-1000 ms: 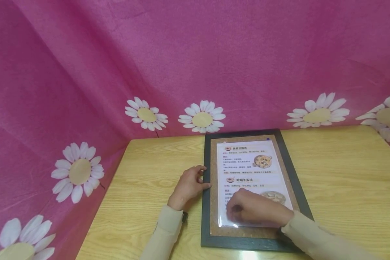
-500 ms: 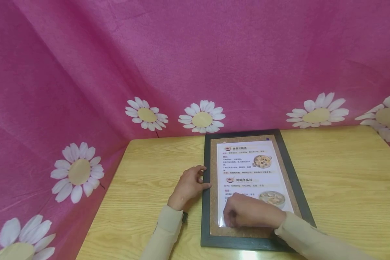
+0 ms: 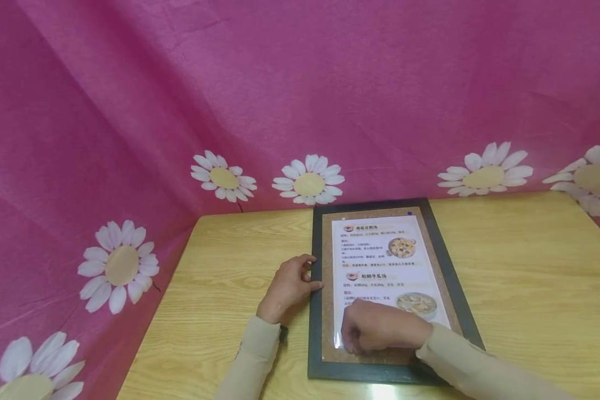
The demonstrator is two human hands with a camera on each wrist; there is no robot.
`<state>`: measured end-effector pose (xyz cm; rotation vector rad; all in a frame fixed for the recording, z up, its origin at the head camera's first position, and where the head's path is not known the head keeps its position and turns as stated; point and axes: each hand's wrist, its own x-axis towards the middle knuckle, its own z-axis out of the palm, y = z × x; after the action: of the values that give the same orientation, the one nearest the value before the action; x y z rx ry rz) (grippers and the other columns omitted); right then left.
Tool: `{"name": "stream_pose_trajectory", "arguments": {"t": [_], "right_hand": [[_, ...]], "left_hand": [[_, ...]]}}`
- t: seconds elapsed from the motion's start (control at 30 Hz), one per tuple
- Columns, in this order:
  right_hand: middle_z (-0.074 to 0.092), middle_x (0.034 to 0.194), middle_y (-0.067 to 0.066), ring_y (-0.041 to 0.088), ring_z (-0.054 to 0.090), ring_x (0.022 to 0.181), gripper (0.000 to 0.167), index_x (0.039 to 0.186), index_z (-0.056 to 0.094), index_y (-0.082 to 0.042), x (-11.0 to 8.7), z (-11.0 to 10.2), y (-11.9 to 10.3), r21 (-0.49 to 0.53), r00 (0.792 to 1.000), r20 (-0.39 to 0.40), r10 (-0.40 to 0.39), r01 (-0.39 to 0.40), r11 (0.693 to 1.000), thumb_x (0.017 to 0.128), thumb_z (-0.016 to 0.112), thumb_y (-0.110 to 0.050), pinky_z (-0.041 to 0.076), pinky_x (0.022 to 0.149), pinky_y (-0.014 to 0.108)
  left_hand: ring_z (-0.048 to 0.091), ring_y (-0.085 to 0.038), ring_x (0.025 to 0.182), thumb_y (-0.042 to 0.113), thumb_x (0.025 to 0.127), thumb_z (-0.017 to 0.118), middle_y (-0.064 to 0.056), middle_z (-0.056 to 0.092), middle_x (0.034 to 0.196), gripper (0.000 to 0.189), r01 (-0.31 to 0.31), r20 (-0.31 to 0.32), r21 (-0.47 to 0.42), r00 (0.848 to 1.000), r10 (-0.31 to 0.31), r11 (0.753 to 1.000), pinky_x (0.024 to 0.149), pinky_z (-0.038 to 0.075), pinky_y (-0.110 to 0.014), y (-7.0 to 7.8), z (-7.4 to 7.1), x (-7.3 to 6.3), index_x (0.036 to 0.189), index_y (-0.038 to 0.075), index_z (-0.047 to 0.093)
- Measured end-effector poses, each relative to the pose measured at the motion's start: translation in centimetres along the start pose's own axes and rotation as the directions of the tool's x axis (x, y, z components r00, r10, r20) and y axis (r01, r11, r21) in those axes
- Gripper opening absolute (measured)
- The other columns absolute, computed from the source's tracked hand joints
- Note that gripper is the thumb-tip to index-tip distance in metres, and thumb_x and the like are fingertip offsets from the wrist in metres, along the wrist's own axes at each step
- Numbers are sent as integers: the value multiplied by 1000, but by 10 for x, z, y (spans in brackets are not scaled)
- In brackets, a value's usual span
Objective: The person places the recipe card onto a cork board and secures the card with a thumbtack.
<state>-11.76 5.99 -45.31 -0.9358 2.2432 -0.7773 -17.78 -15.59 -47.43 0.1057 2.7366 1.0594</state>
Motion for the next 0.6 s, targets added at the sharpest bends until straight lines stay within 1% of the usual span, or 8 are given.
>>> {"name": "stream_pose_trajectory", "arguments": {"t": [0.1, 0.33, 0.47, 0.6], "right_hand": [[66, 64, -13, 1, 58, 59, 32, 70, 77, -21, 0, 0, -1, 1, 1000, -1, 5, -5, 1000, 74, 72, 10, 49, 59, 20], [63, 65, -14, 2, 57, 60, 32, 69, 74, -22, 1, 0, 0, 0, 999, -29, 31, -31, 1000, 74, 73, 9, 48, 59, 21], [63, 66, -13, 4, 57, 61, 31, 70, 73, -23, 2, 2, -1, -28, 998, -31, 45, -46, 999, 74, 75, 8, 48, 59, 22], [62, 67, -14, 4, 55, 64, 30, 70, 72, -23, 2, 3, -2, -88, 997, -55, 52, -56, 995, 72, 76, 7, 47, 63, 22]], "left_hand": [[58, -19, 93, 19, 86, 87, -10, 67, 119, 57, 14, 2, 0, 1000, -14, 1000, 81, 53, -33, 1, 0, 0, 138, 11, 63], [59, -19, 94, 19, 86, 87, -10, 67, 121, 57, 27, 1, 2, 1000, -27, 1000, 82, 53, -33, 1, 0, 0, 139, 12, 63], [59, -19, 94, 19, 86, 87, -10, 67, 122, 57, 28, -2, 4, 1000, -28, 1000, 82, 53, -32, 0, 1, 0, 138, 13, 63], [59, -19, 94, 19, 86, 87, -10, 67, 123, 57, 24, -1, 9, 1000, -23, 1000, 82, 53, -31, 0, 1, 1, 138, 13, 63]]}}
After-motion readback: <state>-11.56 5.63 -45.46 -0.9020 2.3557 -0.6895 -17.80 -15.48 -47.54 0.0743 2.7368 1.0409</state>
